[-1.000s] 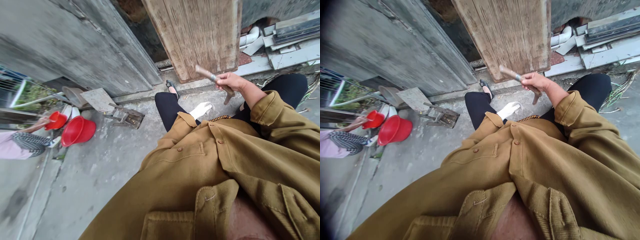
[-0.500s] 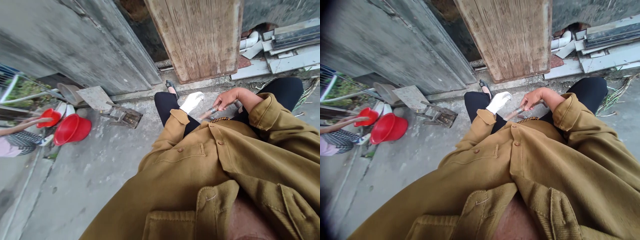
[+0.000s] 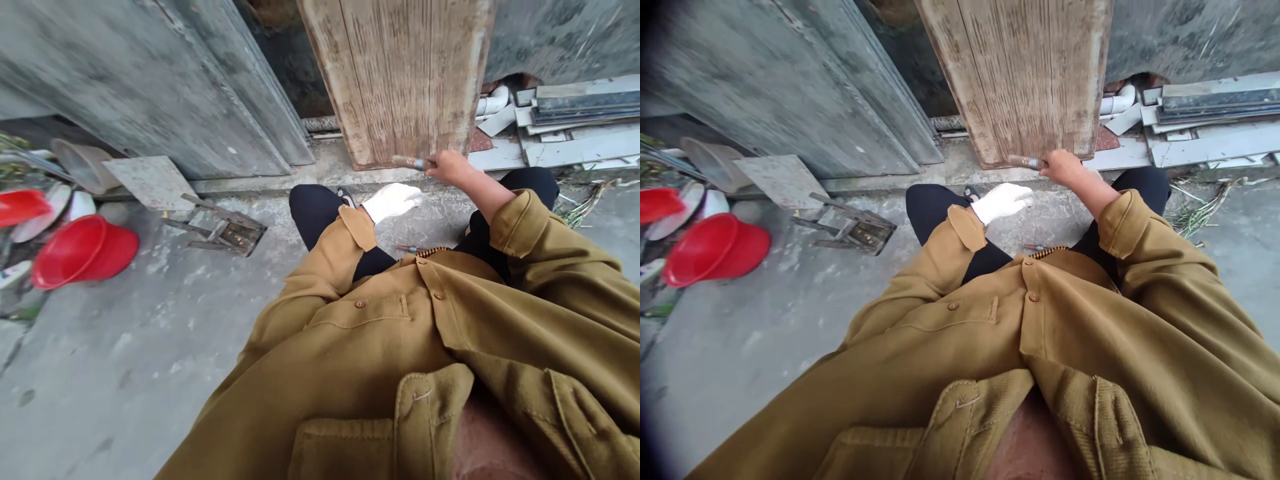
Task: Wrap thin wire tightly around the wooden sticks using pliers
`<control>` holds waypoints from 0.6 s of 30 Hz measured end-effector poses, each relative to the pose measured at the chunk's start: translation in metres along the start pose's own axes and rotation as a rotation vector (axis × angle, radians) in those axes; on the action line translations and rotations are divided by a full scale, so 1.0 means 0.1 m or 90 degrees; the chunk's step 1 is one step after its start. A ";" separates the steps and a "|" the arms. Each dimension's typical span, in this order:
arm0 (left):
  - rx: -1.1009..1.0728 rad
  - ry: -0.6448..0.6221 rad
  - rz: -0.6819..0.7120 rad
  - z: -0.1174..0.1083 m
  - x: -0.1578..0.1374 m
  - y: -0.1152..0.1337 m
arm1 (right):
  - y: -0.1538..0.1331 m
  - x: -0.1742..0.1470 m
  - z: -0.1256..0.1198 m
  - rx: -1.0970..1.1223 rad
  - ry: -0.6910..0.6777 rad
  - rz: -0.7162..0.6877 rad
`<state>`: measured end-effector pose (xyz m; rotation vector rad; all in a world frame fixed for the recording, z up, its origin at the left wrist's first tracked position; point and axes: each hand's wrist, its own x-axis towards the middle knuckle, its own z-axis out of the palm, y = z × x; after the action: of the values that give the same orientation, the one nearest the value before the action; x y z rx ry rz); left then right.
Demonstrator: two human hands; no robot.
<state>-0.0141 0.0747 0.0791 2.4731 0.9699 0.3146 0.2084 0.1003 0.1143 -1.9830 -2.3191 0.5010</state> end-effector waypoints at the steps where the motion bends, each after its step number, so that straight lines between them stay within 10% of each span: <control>1: 0.002 -0.006 0.013 -0.10 0.03 -0.07 | 0.01 0.00 -0.01 -0.062 -0.042 -0.014; 7: -0.136 -0.020 0.039 -0.54 0.19 -0.61 | 0.09 -0.11 -0.21 0.077 -0.535 -0.199; 9: -0.253 -0.007 0.014 -0.57 0.27 -0.74 | 0.10 -0.08 -0.34 0.229 -0.573 -0.244; 14: -0.429 0.026 -0.119 -0.48 0.49 -0.94 | 0.05 0.29 -0.75 0.489 -0.227 -0.212; 18: -0.338 -0.055 -0.054 -0.40 0.52 -0.98 | 0.04 0.79 -0.73 0.372 -0.013 -0.057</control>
<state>-0.0484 0.1870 0.0669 1.9432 0.8244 0.3775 0.2163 0.1928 0.1692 -1.5908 -1.9455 1.0480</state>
